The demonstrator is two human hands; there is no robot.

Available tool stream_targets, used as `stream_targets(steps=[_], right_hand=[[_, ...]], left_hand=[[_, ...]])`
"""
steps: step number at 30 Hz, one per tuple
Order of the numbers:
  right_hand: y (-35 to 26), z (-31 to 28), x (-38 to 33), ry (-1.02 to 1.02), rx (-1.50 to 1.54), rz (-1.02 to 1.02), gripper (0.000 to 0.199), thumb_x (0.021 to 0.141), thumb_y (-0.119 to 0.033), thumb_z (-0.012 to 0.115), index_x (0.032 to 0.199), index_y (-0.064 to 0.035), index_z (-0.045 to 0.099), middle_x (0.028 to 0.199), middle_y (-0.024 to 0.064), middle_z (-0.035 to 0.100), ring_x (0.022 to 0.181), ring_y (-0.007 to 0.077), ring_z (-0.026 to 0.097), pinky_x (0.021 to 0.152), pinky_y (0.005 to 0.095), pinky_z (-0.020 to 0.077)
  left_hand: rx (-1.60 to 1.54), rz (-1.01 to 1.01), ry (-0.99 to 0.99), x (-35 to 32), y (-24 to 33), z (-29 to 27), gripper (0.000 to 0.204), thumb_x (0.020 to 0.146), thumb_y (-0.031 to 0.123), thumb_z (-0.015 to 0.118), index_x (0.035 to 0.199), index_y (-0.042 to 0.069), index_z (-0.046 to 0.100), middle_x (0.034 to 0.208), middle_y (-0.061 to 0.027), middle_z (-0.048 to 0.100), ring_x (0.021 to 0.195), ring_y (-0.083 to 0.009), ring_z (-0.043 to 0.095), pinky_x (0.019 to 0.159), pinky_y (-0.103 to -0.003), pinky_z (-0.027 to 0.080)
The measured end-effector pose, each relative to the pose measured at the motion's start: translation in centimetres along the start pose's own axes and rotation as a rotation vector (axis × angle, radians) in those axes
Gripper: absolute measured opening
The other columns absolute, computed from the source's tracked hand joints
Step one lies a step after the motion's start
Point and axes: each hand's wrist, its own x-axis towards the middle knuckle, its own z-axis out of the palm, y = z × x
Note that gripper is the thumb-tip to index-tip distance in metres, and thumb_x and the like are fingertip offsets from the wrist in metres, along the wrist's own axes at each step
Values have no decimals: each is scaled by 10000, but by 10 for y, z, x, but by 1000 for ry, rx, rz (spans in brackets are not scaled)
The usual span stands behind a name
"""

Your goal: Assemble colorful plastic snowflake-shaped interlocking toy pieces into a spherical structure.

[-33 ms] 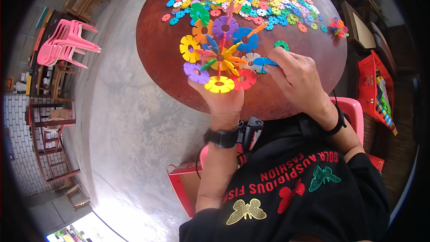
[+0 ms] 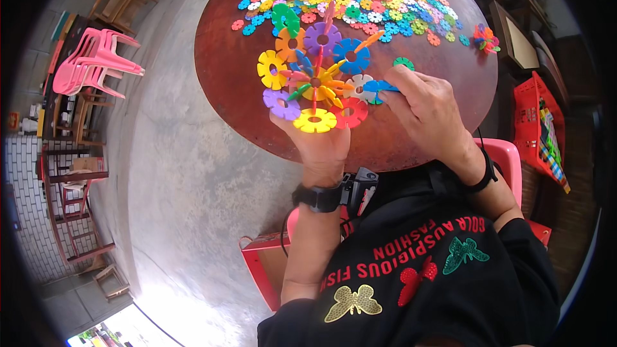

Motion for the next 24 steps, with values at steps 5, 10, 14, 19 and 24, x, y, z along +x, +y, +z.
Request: stream_targets(steps=[5, 10, 14, 19, 24], right_hand=[[20, -11, 11, -17, -44, -28, 140, 795, -78, 628, 879, -22, 531, 736, 155, 573, 691, 360, 591, 591, 403, 480], [33, -31, 30, -24, 65, -91, 112, 802, -102, 623, 887, -38, 585, 700, 165, 575, 657, 343, 588, 587, 376, 466], [44, -34, 42, -65, -28, -277, 109, 818, -100, 591, 913, -47, 590, 682, 140, 585, 628, 313, 587, 574, 369, 454], [40, -31, 47, -118, 153, -131, 161, 817, -113, 595, 965, -52, 586, 697, 121, 588, 658, 291, 597, 586, 381, 448], [97, -1, 20, -104, -230, -209, 257, 840, -112, 607, 1091, -72, 571, 928, 121, 584, 813, 293, 621, 660, 370, 500]], left_hand=[[6, 0, -9, 2, 4, 6, 534, 915, 557, 320, 1215, 143, 472, 1166, -50, 547, 1071, -261, 546, 941, -429, 415], [218, -11, 18, 1, 20, -8, 617, 877, 633, 384, 1235, 138, 472, 1130, -62, 560, 985, -262, 564, 782, -437, 503], [-149, -277, 20, 0, 19, -2, 778, 805, 750, 412, 1310, 160, 445, 1189, -90, 552, 1007, -317, 563, 740, -502, 517], [-173, -296, -40, 4, 22, -10, 728, 832, 697, 443, 1314, 152, 443, 1219, -102, 547, 1058, -331, 557, 779, -495, 523], [81, -121, 113, 8, 25, -1, 647, 863, 612, 474, 1309, 144, 438, 1237, -92, 539, 1098, -297, 545, 894, -485, 476]])
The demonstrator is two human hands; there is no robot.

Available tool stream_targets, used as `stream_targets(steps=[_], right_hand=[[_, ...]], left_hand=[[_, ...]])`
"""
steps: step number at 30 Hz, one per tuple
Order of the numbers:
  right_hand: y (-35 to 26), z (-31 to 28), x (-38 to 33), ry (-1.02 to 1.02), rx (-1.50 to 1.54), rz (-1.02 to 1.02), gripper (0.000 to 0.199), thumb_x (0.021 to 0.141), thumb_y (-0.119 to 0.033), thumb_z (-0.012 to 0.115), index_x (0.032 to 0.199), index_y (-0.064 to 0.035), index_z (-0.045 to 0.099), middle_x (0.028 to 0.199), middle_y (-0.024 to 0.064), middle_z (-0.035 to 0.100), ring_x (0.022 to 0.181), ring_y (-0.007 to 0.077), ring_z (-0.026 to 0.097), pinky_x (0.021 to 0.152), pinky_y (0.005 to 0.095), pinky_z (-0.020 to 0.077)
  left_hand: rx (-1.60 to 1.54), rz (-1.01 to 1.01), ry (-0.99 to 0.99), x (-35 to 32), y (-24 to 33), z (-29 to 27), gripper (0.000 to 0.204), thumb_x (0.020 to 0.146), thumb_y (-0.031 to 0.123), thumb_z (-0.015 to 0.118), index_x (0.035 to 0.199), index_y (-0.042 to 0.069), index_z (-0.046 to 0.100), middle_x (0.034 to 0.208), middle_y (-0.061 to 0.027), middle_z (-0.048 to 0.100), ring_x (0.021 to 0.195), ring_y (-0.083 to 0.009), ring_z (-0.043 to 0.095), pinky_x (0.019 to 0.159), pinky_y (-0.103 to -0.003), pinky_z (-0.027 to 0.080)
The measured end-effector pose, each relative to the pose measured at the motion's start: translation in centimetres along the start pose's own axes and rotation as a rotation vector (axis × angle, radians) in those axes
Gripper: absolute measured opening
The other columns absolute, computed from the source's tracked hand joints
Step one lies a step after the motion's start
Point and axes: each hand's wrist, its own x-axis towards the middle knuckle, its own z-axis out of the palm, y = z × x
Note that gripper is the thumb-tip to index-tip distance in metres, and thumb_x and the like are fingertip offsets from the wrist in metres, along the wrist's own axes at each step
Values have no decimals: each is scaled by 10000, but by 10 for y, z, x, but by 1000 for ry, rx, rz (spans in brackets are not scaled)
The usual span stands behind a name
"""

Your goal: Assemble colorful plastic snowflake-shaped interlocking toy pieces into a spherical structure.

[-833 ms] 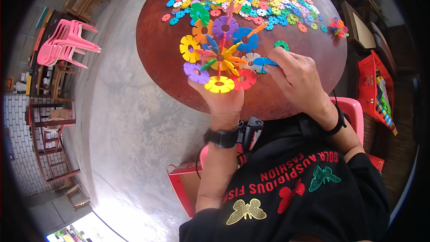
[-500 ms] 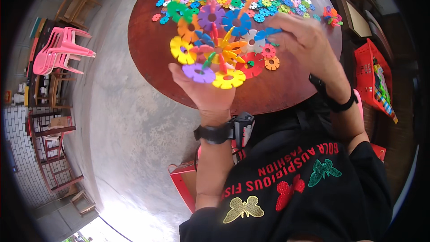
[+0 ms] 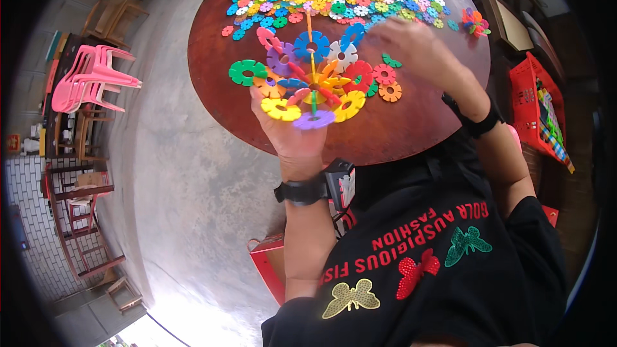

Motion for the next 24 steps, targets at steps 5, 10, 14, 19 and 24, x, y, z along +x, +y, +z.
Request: stream_targets(steps=[5, 10, 14, 19, 24], right_hand=[[-5, 34, -30, -538, -57, 255, 398, 814, -83, 611, 1190, -98, 482, 1044, 144, 488, 871, 339, 594, 744, 406, 503], [-19, 19, -25, -603, -65, 380, 336, 774, -66, 636, 1063, -70, 464, 1042, 158, 467, 894, 347, 579, 757, 421, 487], [-12, 16, -37, -395, 16, 423, 219, 749, -39, 626, 903, -34, 470, 891, 139, 501, 840, 334, 576, 693, 421, 458], [-17, -4, -38, -144, 301, 347, 130, 738, -27, 599, 817, 1, 500, 765, 130, 538, 759, 340, 568, 644, 414, 437], [-3, -4, -49, -342, 129, 291, 133, 721, -30, 596, 844, -7, 552, 767, 135, 572, 769, 339, 577, 660, 414, 452]], left_hand=[[33, 87, -118, -1, 1, 0, 626, 854, 580, 508, 1306, 153, 436, 1263, -59, 524, 1137, -276, 524, 952, -467, 438], [2, 81, -38, -6, 6, -5, 649, 838, 594, 516, 1325, 174, 427, 1297, -70, 501, 1161, -295, 512, 937, -479, 447], [-39, 76, -109, -6, 8, -4, 664, 835, 603, 513, 1335, 175, 422, 1303, -72, 498, 1162, -307, 510, 929, -496, 448], [-30, 109, -95, -5, 6, -6, 670, 832, 611, 512, 1334, 176, 421, 1287, -65, 506, 1149, -310, 514, 926, -499, 444], [-120, 160, -5, 3, 15, -11, 604, 787, 619, 582, 1220, 202, 519, 1133, 2, 571, 1080, -221, 525, 971, -438, 415]])
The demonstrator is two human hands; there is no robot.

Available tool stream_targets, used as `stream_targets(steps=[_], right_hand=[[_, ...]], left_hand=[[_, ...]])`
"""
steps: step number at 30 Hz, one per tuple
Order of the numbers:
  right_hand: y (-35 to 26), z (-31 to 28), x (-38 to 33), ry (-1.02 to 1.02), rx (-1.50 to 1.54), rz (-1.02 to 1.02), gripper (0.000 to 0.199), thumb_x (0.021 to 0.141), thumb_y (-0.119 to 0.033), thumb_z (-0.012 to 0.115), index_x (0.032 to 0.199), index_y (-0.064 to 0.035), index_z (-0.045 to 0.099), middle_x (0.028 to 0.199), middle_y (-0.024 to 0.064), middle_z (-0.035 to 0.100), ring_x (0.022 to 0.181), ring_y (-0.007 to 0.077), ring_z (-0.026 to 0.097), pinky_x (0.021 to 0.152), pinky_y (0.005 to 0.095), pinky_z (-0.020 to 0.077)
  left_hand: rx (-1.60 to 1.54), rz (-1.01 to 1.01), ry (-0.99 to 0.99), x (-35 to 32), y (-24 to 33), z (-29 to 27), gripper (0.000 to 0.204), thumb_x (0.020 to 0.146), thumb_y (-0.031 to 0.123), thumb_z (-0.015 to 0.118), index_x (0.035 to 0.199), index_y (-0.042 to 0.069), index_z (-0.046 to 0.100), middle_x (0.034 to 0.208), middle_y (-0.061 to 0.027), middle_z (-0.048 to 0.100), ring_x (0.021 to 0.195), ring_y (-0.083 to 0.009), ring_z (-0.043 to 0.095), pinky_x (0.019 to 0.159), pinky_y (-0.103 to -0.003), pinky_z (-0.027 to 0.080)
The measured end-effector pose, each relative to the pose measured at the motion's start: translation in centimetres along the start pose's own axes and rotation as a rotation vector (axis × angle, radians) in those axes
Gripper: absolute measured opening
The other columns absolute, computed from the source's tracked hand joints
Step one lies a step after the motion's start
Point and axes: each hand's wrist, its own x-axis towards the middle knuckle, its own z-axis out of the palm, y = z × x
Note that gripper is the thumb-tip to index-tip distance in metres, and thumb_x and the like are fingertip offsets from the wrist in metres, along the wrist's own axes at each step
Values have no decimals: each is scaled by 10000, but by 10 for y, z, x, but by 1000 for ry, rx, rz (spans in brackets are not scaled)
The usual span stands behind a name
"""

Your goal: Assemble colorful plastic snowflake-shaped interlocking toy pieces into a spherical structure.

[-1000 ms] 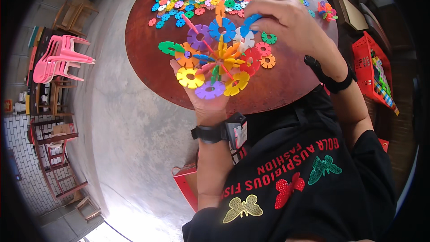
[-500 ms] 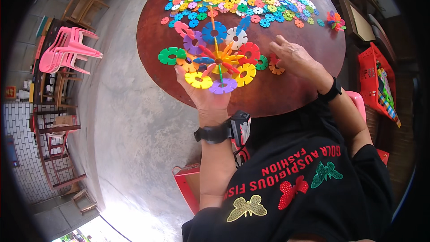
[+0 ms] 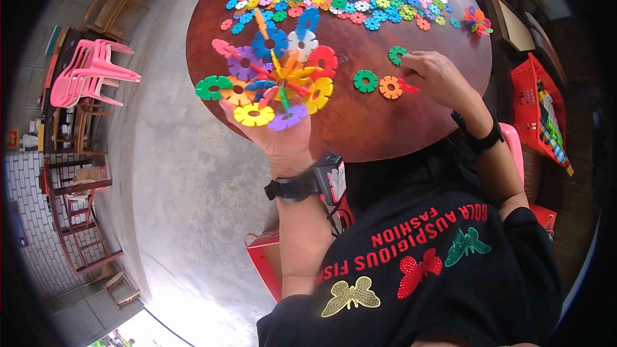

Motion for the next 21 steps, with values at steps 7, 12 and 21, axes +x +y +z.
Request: stream_targets(steps=[7, 12, 21], right_hand=[[-8, 1, -3, 53, -218, 130, 185, 734, -83, 626, 907, -49, 571, 879, 109, 543, 813, 332, 578, 688, 420, 465], [-18, 26, 4, -91, -110, 61, 285, 743, -88, 662, 989, -58, 523, 958, 118, 502, 896, 330, 565, 735, 411, 486], [-30, 7, -1, 73, 138, 29, 214, 763, -46, 645, 902, 1, 490, 731, 104, 526, 674, 294, 567, 604, 348, 454]], left_hand=[[-26, 13, 181, 0, -3, 2, 658, 769, 588, 636, 1276, 204, 466, 1272, -7, 493, 1164, -236, 474, 989, -459, 392], [71, 18, 44, -4, -2, 1, 709, 786, 646, 559, 1318, 197, 425, 1287, -30, 478, 1159, -272, 481, 946, -499, 423], [263, 18, -101, -13, 0, 14, 730, 804, 651, 504, 1343, 169, 400, 1288, -102, 486, 1117, -338, 537, 905, -520, 450]])
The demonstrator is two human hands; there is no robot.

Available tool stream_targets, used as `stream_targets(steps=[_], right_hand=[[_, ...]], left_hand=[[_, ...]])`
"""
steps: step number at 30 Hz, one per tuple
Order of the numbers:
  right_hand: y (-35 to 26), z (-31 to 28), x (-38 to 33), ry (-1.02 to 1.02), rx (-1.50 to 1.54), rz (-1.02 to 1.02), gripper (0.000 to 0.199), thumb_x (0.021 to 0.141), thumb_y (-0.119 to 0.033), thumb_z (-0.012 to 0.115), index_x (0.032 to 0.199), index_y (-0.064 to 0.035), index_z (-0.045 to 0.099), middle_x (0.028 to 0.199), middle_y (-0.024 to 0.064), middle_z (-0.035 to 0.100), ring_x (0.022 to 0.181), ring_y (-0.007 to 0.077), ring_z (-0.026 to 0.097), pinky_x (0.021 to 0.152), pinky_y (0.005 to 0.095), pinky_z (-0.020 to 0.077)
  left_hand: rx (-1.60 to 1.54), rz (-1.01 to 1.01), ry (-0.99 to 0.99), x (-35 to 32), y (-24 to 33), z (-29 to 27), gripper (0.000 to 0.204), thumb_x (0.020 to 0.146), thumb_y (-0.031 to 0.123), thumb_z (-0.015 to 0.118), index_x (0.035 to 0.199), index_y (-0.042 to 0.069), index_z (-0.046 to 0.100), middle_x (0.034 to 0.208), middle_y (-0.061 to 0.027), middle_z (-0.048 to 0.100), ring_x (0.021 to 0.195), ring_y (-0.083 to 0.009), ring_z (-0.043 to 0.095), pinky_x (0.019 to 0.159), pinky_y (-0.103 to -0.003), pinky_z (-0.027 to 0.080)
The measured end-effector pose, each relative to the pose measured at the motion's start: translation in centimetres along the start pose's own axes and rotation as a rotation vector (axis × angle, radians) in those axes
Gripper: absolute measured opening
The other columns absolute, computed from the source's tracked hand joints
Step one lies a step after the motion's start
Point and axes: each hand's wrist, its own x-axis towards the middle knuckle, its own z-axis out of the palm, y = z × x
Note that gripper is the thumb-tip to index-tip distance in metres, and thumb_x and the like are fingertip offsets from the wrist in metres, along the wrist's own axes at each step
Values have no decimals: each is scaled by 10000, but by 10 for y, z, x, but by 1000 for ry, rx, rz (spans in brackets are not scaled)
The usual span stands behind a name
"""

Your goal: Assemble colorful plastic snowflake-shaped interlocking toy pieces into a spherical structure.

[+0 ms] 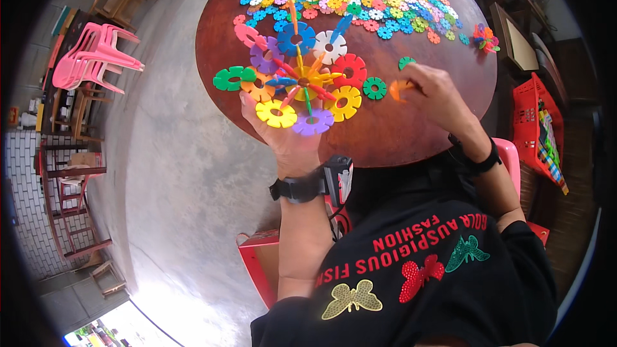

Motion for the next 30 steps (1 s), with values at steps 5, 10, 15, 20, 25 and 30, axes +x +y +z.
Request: stream_targets(steps=[5, 10, 15, 20, 25, 30], right_hand=[[-44, -31, 12, 316, 228, -121, 113, 821, -58, 620, 910, 4, 590, 764, 92, 555, 644, 205, 564, 567, 290, 437], [-36, -25, 21, 297, 32, -144, 121, 814, -127, 611, 876, -26, 586, 781, 136, 587, 733, 312, 591, 647, 390, 456], [16, 5, 25, -179, -167, -27, 157, 761, -95, 619, 906, -43, 587, 835, 121, 604, 783, 306, 600, 674, 383, 468], [-11, 5, 36, -200, -419, -2, 269, 751, -145, 653, 1004, -81, 589, 924, 112, 532, 950, 314, 552, 792, 398, 464], [1, 41, 42, -189, -294, -41, 329, 723, -149, 691, 999, -43, 545, 1019, 133, 498, 971, 326, 542, 806, 396, 460], [-3, 37, 45, -157, -189, 8, 347, 724, -107, 683, 1011, -5, 517, 880, 128, 562, 839, 340, 576, 738, 413, 468]], left_hand=[[-18, 16, 124, 1, -1, -3, 726, 786, 653, 525, 1319, 170, 424, 1270, -92, 494, 1115, -315, 536, 892, -502, 460], [-5, 0, 140, 0, -1, 1, 721, 778, 650, 539, 1311, 176, 434, 1267, -80, 495, 1111, -299, 533, 883, -497, 467], [-4, -1, 10, 3, -2, -3, 688, 800, 622, 526, 1305, 163, 441, 1246, -72, 518, 1112, -292, 539, 875, -474, 477], [-67, 4, 107, 1, -2, -4, 651, 824, 589, 515, 1297, 145, 450, 1246, -77, 533, 1114, -292, 545, 887, -474, 474], [-90, 36, 60, 5, -3, -5, 621, 837, 558, 519, 1296, 145, 452, 1249, -70, 531, 1124, -285, 539, 918, -473, 459], [-149, 7, 65, 2, -4, -7, 591, 853, 538, 506, 1291, 146, 452, 1246, -60, 531, 1127, -277, 538, 931, -454, 455]])
